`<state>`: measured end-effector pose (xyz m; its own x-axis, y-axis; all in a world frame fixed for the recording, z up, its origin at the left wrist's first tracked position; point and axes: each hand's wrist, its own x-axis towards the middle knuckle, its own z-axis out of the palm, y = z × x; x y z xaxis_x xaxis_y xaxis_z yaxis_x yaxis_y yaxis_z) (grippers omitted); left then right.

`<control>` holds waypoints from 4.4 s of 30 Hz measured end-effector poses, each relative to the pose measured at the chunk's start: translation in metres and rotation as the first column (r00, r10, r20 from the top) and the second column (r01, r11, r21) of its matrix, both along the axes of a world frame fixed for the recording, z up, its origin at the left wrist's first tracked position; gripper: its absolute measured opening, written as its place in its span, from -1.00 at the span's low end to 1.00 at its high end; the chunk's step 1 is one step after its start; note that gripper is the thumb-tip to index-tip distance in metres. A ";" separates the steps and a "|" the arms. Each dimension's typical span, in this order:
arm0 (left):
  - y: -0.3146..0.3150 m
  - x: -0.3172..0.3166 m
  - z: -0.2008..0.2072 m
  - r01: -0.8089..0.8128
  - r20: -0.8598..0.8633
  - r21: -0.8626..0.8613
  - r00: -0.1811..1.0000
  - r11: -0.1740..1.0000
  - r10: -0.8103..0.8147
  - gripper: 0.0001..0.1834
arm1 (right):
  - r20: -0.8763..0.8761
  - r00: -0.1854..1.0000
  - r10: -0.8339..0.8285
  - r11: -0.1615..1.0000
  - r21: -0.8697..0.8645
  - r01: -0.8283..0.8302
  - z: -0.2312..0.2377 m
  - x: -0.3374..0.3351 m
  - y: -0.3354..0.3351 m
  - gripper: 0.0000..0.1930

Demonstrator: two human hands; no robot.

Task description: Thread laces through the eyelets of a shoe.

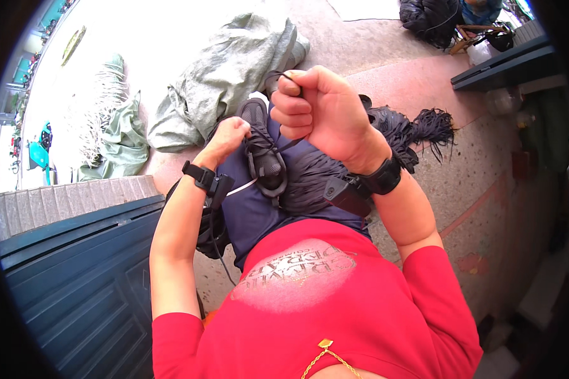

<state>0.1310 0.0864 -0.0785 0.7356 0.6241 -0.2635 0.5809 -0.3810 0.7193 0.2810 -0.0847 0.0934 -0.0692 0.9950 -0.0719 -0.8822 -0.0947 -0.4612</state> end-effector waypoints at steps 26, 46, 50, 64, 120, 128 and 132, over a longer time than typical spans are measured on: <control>-0.029 0.015 0.048 0.367 0.032 -0.516 0.911 0.774 -0.410 -0.67 | 0.071 0.997 0.024 0.969 0.244 -0.041 0.094 0.035 -0.020 -0.76; 0.002 0.019 -0.014 0.408 0.041 -0.247 0.911 0.879 -0.411 -0.77 | 0.081 0.994 0.069 0.997 -0.028 -0.067 0.026 0.000 -0.002 -0.75; -0.031 0.040 0.037 0.426 -0.039 -0.460 0.867 0.779 -0.497 -0.76 | -0.046 0.997 0.069 0.997 0.039 -0.067 0.065 -0.017 0.007 -0.78; -0.018 0.028 0.066 0.504 0.008 -0.637 0.760 0.583 -0.650 -0.83 | 0.362 0.904 -0.228 0.956 0.259 0.138 0.086 0.038 0.003 -0.76; -0.072 -0.068 -0.002 -0.098 -0.065 0.263 0.991 0.960 0.119 -0.86 | 0.788 -0.597 0.154 0.986 -0.159 0.045 -0.186 -0.033 0.005 -0.80; -0.079 -0.056 0.002 0.202 -0.166 0.672 0.979 0.712 -0.121 -0.95 | 0.722 -0.690 -0.042 0.996 -0.022 -0.083 -0.183 -0.037 0.002 -0.85; -0.086 -0.055 0.013 0.135 -0.180 0.739 0.984 0.660 0.000 -0.83 | 0.751 -0.661 -0.004 0.999 -0.022 -0.031 -0.185 -0.035 -0.007 -0.86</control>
